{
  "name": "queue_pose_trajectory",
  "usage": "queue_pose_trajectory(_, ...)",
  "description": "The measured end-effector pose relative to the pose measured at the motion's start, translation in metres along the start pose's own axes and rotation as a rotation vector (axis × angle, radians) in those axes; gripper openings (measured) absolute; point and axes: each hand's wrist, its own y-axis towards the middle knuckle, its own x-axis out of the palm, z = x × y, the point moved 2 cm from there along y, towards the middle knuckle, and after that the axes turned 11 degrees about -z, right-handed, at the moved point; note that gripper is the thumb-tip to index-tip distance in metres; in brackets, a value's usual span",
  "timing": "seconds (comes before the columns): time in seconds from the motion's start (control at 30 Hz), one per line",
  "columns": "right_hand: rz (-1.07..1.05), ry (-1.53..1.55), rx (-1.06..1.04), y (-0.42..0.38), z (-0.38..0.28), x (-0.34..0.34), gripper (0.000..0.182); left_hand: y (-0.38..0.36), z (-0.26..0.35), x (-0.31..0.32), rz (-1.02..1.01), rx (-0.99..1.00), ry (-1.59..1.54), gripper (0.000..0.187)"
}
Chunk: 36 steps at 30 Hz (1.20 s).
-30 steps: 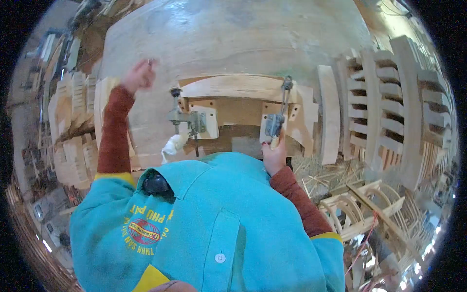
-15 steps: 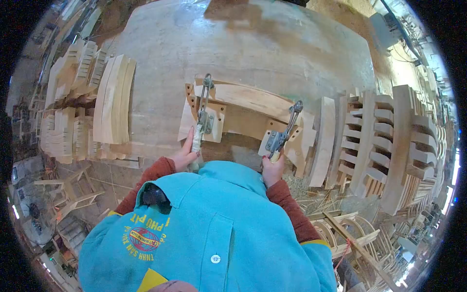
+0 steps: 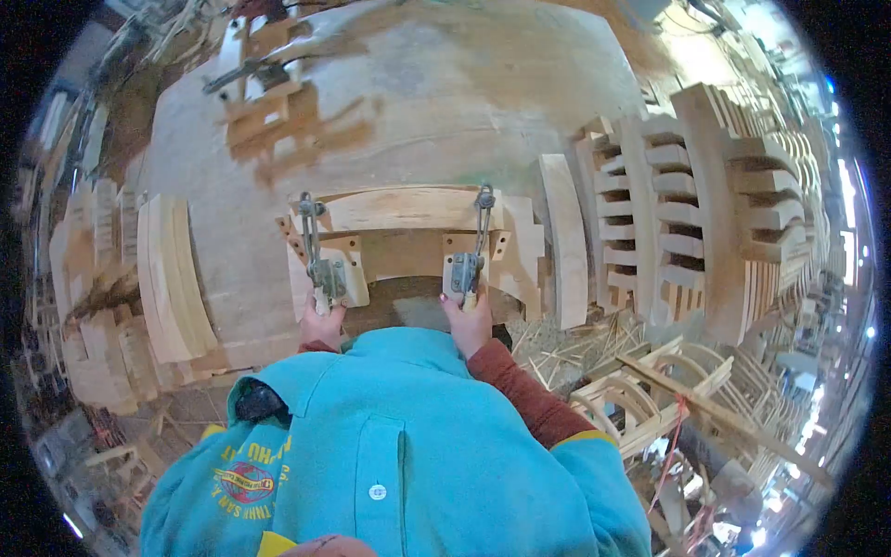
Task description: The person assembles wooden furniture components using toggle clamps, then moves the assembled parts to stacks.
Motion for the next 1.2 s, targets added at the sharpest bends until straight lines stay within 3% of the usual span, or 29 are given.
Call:
queue_pose_trajectory(0.13,-0.004,-0.125,-0.059,0.007,0.015,-0.003,0.046,0.001,-0.005,0.008,-0.061,0.123,-0.255,0.058)
queue_pose_trajectory(0.17,-0.045,-0.123,0.091,0.014,0.012,-0.008,0.047,0.004,-0.007,0.012,-0.059,0.160,-0.337,0.056)
queue_pose_trajectory(0.2,-0.072,-0.082,0.111,0.027,0.014,-0.011,0.048,0.006,-0.008,0.015,-0.053,0.192,-0.414,0.055)
queue_pose_trajectory(0.3,-0.120,-0.205,0.028,0.072,-0.040,-0.024,0.050,0.030,-0.005,0.024,-0.122,0.119,-0.320,0.053)
queue_pose_trajectory(0.4,-0.163,-0.285,-0.010,0.157,-0.031,-0.033,0.047,0.043,0.040,0.038,-0.084,0.075,-0.513,0.056)
queue_pose_trajectory(0.5,-0.045,-0.622,-0.408,0.223,-0.058,-0.051,0.042,0.072,0.060,0.058,-0.287,0.129,-0.361,0.057)
queue_pose_trajectory(0.53,-0.065,-0.669,-0.382,0.229,-0.089,-0.058,0.041,0.091,0.052,0.068,-0.397,0.118,-0.325,0.055)
queue_pose_trajectory(0.57,-0.086,-0.713,-0.364,0.236,-0.117,-0.062,0.042,0.110,0.050,0.074,-0.360,0.192,0.095,0.045)
queue_pose_trajectory(0.63,-0.123,-0.731,-0.375,0.288,-0.120,-0.083,0.054,0.139,0.081,0.045,-0.521,0.246,0.512,0.038)
queue_pose_trajectory(0.7,0.095,-0.823,-0.713,0.342,-0.115,-0.106,0.057,0.141,0.173,-0.023,-0.962,0.256,0.480,0.038)
queue_pose_trajectory(0.77,0.132,-0.790,-0.562,0.384,-0.108,-0.134,0.060,0.182,0.217,-0.075,-0.468,0.253,0.439,0.040)
queue_pose_trajectory(0.83,0.159,-0.826,-0.353,0.394,-0.130,-0.143,0.062,0.219,0.243,-0.120,-0.056,0.375,0.536,0.044)
queue_pose_trajectory(0.93,0.171,-0.812,-0.144,0.416,-0.141,-0.155,0.068,0.300,0.198,-0.130,0.601,0.560,1.125,0.046)
queue_pose_trajectory(1.0,0.197,-0.817,-0.107,0.442,-0.135,-0.159,0.070,0.306,0.196,-0.130,0.272,0.237,1.094,0.041)
queue_pose_trajectory(1.03,0.223,-0.841,-0.112,0.451,-0.130,-0.160,0.070,0.328,0.175,-0.128,0.414,0.382,1.189,0.037)
queue_pose_trajectory(1.07,0.247,-0.868,-0.112,0.452,-0.128,-0.165,0.070,0.333,0.168,-0.129,0.411,0.412,1.128,0.035)
queue_pose_trajectory(1.17,0.589,-1.084,-0.399,0.417,-0.137,-0.157,0.070,0.330,0.160,-0.133,0.412,0.511,1.017,0.029)
queue_pose_trajectory(1.2,0.522,-0.892,-0.471,0.392,-0.150,-0.150,0.068,0.319,0.157,-0.134,0.410,0.543,1.031,0.027)
